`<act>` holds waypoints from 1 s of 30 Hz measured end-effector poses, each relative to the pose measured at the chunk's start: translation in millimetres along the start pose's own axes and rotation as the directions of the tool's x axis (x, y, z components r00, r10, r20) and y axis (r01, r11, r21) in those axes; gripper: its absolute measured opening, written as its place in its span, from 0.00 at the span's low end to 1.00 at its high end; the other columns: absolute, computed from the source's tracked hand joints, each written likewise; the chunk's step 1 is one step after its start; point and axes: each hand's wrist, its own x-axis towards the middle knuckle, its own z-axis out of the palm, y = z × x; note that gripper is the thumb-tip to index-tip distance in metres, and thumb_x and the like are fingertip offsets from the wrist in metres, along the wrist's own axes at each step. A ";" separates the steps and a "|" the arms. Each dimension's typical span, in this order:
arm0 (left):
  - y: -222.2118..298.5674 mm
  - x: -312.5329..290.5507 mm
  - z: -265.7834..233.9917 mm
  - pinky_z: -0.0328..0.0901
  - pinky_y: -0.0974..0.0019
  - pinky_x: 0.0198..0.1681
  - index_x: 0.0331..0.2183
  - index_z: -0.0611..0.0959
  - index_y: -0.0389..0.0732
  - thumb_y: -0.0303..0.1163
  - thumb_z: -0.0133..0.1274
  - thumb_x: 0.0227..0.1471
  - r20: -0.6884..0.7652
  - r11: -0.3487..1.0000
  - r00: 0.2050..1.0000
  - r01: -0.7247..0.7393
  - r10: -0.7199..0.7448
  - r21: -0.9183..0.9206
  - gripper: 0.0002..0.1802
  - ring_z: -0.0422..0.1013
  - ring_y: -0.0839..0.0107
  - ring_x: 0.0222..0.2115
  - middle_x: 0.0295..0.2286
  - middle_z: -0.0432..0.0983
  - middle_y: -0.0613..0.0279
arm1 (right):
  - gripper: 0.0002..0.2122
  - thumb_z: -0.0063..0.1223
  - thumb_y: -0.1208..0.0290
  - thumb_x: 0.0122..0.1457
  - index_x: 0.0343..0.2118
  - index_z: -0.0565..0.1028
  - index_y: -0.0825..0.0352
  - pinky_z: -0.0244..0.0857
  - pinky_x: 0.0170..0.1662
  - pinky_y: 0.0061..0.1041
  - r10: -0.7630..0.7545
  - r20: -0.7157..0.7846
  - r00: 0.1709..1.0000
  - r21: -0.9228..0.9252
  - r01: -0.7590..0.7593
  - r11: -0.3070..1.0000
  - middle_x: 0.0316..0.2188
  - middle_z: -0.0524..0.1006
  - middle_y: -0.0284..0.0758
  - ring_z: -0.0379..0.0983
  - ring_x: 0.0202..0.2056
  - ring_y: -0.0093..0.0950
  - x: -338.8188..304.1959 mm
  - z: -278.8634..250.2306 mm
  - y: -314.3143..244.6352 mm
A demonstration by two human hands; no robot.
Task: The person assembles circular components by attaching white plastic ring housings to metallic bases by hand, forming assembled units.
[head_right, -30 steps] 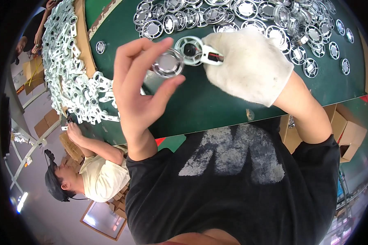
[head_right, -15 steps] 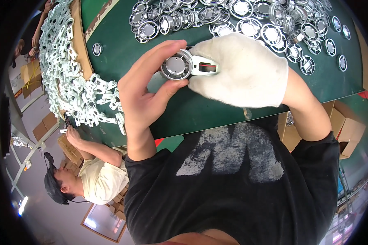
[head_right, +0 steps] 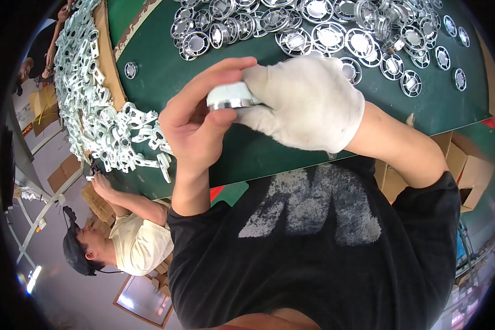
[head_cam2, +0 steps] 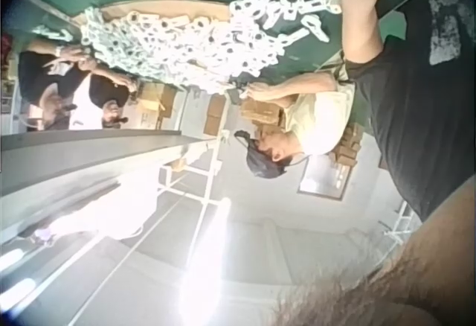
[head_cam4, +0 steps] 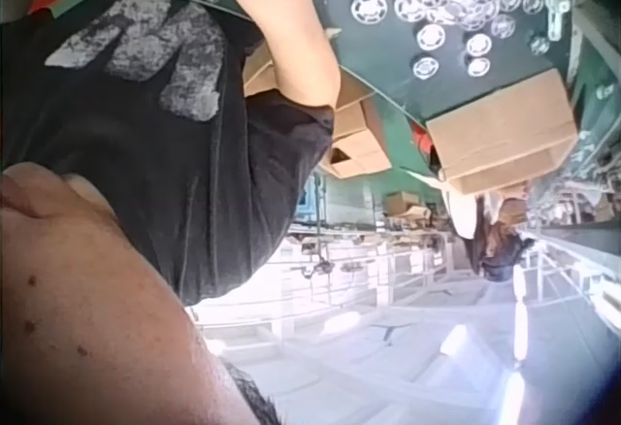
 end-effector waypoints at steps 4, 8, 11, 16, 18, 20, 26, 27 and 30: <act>4.8 4.4 -0.3 0.71 0.65 0.50 0.42 0.86 0.34 0.22 0.65 0.47 -0.048 0.997 0.997 0.064 -0.062 0.040 0.17 0.77 0.63 0.47 0.46 0.80 0.50 | 0.14 0.58 0.53 0.58 0.33 0.79 0.61 0.73 0.27 0.40 0.018 -0.021 1.000 -0.121 -0.020 0.992 0.23 0.80 0.37 0.79 0.24 0.41 0.5 2.1 -3.7; 18.3 24.6 -25.9 0.67 0.74 0.36 0.41 0.88 0.39 0.25 0.66 0.49 -0.005 0.939 0.984 0.174 -0.181 0.297 0.14 0.71 0.79 0.38 0.35 0.74 0.66 | 0.19 0.53 0.47 0.61 0.41 0.79 0.60 0.73 0.32 0.38 0.133 -0.011 0.991 -0.022 -0.133 0.991 0.25 0.80 0.38 0.80 0.29 0.41 5.1 -1.3 -3.5; 10.0 51.9 -74.5 0.66 0.76 0.32 0.44 0.84 0.35 0.37 0.54 0.64 -0.082 0.922 0.938 0.347 -0.338 0.172 0.16 0.71 0.81 0.29 0.34 0.80 0.66 | 0.19 0.53 0.51 0.62 0.44 0.79 0.62 0.73 0.37 0.36 0.332 0.089 0.939 0.052 -0.337 0.940 0.28 0.81 0.39 0.81 0.32 0.39 12.2 -17.7 -12.0; 24.0 81.9 -113.1 0.74 0.65 0.45 0.56 0.72 0.33 0.32 0.52 0.65 -0.411 0.991 0.905 0.064 -0.107 -0.116 0.22 0.78 0.63 0.44 0.50 0.75 0.50 | 0.14 0.56 0.58 0.61 0.44 0.80 0.62 0.74 0.40 0.35 0.114 -0.132 0.985 0.078 -0.104 0.992 0.30 0.82 0.40 0.80 0.35 0.39 3.4 -0.5 1.3; 48.6 74.6 -93.9 0.74 0.64 0.47 0.59 0.70 0.33 0.32 0.51 0.65 -0.418 0.975 0.898 0.196 -0.136 0.105 0.24 0.78 0.61 0.44 0.51 0.75 0.49 | 0.14 0.55 0.58 0.62 0.43 0.80 0.62 0.74 0.39 0.35 0.142 -0.097 0.985 0.099 -0.132 0.986 0.30 0.81 0.41 0.80 0.34 0.39 0.8 -2.1 5.2; 66.3 44.2 -95.5 0.60 0.73 0.23 0.37 0.85 0.40 0.37 0.57 0.61 -0.362 0.734 0.910 0.385 -0.202 0.559 0.10 0.67 0.84 0.21 0.24 0.78 0.72 | 0.14 0.53 0.57 0.63 0.43 0.80 0.61 0.73 0.38 0.37 0.091 -0.028 0.995 0.004 -0.091 0.996 0.28 0.81 0.41 0.80 0.33 0.41 4.4 -0.3 3.1; 74.9 -57.5 -24.6 0.71 0.56 0.28 0.38 0.82 0.42 0.49 0.64 0.50 -0.294 -0.022 0.745 0.352 -0.599 0.936 0.22 0.78 0.55 0.25 0.30 0.80 0.57 | 0.16 0.51 0.55 0.64 0.42 0.80 0.62 0.72 0.34 0.40 0.069 -0.057 0.996 -0.027 -0.071 0.997 0.26 0.80 0.40 0.79 0.31 0.42 4.9 -2.4 4.7; 71.6 -64.3 -17.1 0.71 0.56 0.28 0.41 0.82 0.43 0.49 0.65 0.50 -0.301 -0.030 0.746 0.354 -0.594 0.935 0.23 0.78 0.56 0.26 0.31 0.79 0.58 | 0.16 0.51 0.55 0.64 0.42 0.80 0.62 0.72 0.34 0.40 0.061 -0.044 0.997 -0.042 -0.063 0.997 0.26 0.80 0.40 0.79 0.31 0.42 5.9 -2.3 4.3; 59.6 -76.9 -3.0 0.72 0.56 0.30 0.46 0.81 0.44 0.46 0.66 0.48 -0.340 -0.051 0.759 0.377 -0.555 0.925 0.26 0.78 0.56 0.28 0.38 0.75 0.59 | 0.16 0.51 0.55 0.64 0.43 0.80 0.62 0.73 0.32 0.40 0.048 -0.051 0.998 -0.049 -0.051 0.998 0.26 0.81 0.39 0.80 0.30 0.42 2.8 -1.3 4.8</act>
